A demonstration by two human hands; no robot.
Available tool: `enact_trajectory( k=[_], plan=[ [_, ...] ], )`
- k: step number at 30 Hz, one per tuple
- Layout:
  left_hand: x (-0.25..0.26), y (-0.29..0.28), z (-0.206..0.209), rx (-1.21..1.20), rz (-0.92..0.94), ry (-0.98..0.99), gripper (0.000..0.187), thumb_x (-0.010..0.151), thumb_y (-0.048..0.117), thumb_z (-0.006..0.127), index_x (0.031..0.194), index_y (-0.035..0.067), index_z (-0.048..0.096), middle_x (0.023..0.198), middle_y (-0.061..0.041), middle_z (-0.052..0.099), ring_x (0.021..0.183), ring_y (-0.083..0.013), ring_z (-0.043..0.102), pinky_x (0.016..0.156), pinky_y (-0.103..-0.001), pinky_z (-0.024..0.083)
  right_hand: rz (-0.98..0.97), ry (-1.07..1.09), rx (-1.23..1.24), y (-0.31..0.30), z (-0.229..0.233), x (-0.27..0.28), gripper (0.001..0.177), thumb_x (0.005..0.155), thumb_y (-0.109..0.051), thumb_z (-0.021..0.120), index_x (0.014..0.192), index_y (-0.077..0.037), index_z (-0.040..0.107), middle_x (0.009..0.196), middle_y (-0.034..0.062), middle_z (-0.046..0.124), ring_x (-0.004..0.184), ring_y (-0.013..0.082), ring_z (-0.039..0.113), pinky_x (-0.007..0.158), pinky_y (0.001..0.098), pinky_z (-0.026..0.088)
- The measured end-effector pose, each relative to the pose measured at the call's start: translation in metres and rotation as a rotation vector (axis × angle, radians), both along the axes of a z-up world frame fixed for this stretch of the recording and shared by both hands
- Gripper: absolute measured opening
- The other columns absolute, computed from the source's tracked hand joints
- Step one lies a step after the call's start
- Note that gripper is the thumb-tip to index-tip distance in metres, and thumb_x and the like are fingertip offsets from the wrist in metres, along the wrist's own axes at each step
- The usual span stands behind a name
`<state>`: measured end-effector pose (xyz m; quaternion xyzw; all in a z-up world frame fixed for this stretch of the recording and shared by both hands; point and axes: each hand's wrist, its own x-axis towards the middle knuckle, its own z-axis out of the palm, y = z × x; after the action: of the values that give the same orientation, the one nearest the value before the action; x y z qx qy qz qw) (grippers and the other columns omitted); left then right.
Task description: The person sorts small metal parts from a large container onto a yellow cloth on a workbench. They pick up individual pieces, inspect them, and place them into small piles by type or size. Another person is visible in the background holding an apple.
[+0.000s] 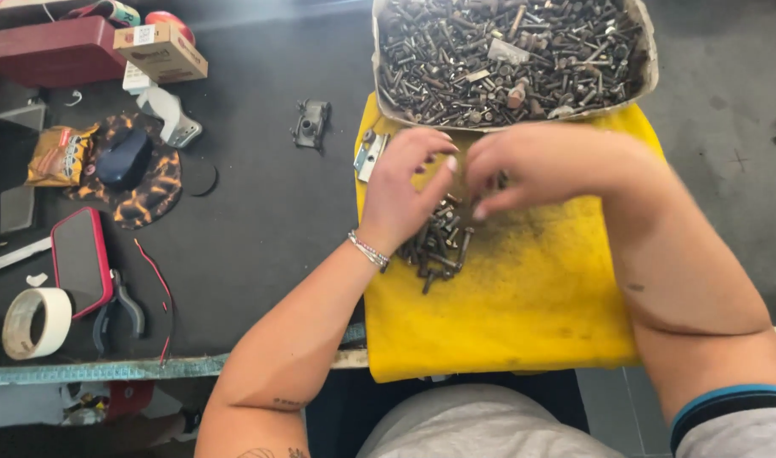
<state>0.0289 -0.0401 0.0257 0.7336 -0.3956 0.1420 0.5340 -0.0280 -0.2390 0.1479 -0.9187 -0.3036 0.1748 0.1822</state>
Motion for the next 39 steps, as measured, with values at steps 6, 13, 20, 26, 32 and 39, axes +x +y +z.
enact_trajectory(
  k=[6, 13, 20, 26, 32, 39],
  plan=[
    [0.001, 0.002, -0.005, 0.017, 0.090, 0.075, 0.012, 0.096, 0.016, 0.066, 0.104, 0.021, 0.073, 0.116, 0.002, 0.065, 0.088, -0.0183, 0.073, 0.072, -0.026, 0.063, 0.085, 0.048, -0.172, 0.030, -0.046, 0.008, 0.021, 0.082, -0.035, 0.082, 0.099, -0.023, 0.080, 0.099, 0.0011, 0.067, 0.095, 0.0290, 0.074, 0.081, 0.0465, 0.060],
    [0.004, 0.005, -0.003, 0.061, 0.105, 0.029, 0.012, 0.095, 0.014, 0.065, 0.105, 0.016, 0.071, 0.116, -0.004, 0.065, 0.093, -0.0231, 0.072, 0.077, -0.030, 0.063, 0.117, 0.014, -0.256, 0.044, -0.056, 0.002, 0.029, 0.080, -0.045, 0.082, 0.102, -0.027, 0.076, 0.097, 0.0006, 0.069, 0.096, 0.0267, 0.073, 0.080, 0.0479, 0.060],
    [0.002, 0.005, -0.012, 0.210, 0.116, -0.109, 0.014, 0.096, 0.011, 0.065, 0.110, 0.013, 0.068, 0.117, -0.007, 0.062, 0.113, -0.0309, 0.066, 0.094, -0.042, 0.056, -0.115, 0.070, -0.262, -0.006, -0.009, 0.016, 0.041, 0.083, -0.044, 0.081, 0.118, -0.024, 0.074, 0.106, 0.0070, 0.074, 0.107, 0.0323, 0.072, 0.091, 0.0529, 0.058],
    [-0.003, 0.003, -0.009, 0.333, 0.111, -0.067, 0.026, 0.101, 0.018, 0.058, 0.122, 0.007, 0.070, 0.139, -0.016, 0.062, 0.125, -0.0349, 0.060, 0.106, -0.049, 0.048, -0.703, -0.127, -0.484, -0.088, 0.003, 0.033, 0.037, 0.097, -0.033, 0.068, 0.133, -0.023, 0.069, 0.135, 0.0063, 0.066, 0.114, 0.0316, 0.066, 0.082, 0.0536, 0.059],
    [-0.005, 0.003, -0.011, 0.383, 0.111, -0.021, 0.030, 0.100, 0.019, 0.059, 0.125, 0.009, 0.070, 0.145, -0.015, 0.059, 0.130, -0.0371, 0.056, 0.106, -0.051, 0.048, -0.903, -0.045, -0.365, -0.119, 0.002, 0.029, 0.034, 0.100, -0.027, 0.069, 0.133, -0.017, 0.069, 0.128, 0.0113, 0.069, 0.109, 0.0355, 0.065, 0.082, 0.0554, 0.055],
    [-0.004, 0.003, -0.008, 0.405, 0.094, -0.001, 0.030, 0.100, 0.019, 0.058, 0.125, 0.008, 0.070, 0.145, -0.018, 0.057, 0.129, -0.0396, 0.056, 0.103, -0.054, 0.049, -0.872, -0.228, -0.292, -0.168, -0.029, 0.039, 0.035, 0.098, -0.020, 0.075, 0.132, -0.011, 0.073, 0.126, 0.0184, 0.070, 0.112, 0.0390, 0.063, 0.086, 0.0563, 0.051]
  ],
)
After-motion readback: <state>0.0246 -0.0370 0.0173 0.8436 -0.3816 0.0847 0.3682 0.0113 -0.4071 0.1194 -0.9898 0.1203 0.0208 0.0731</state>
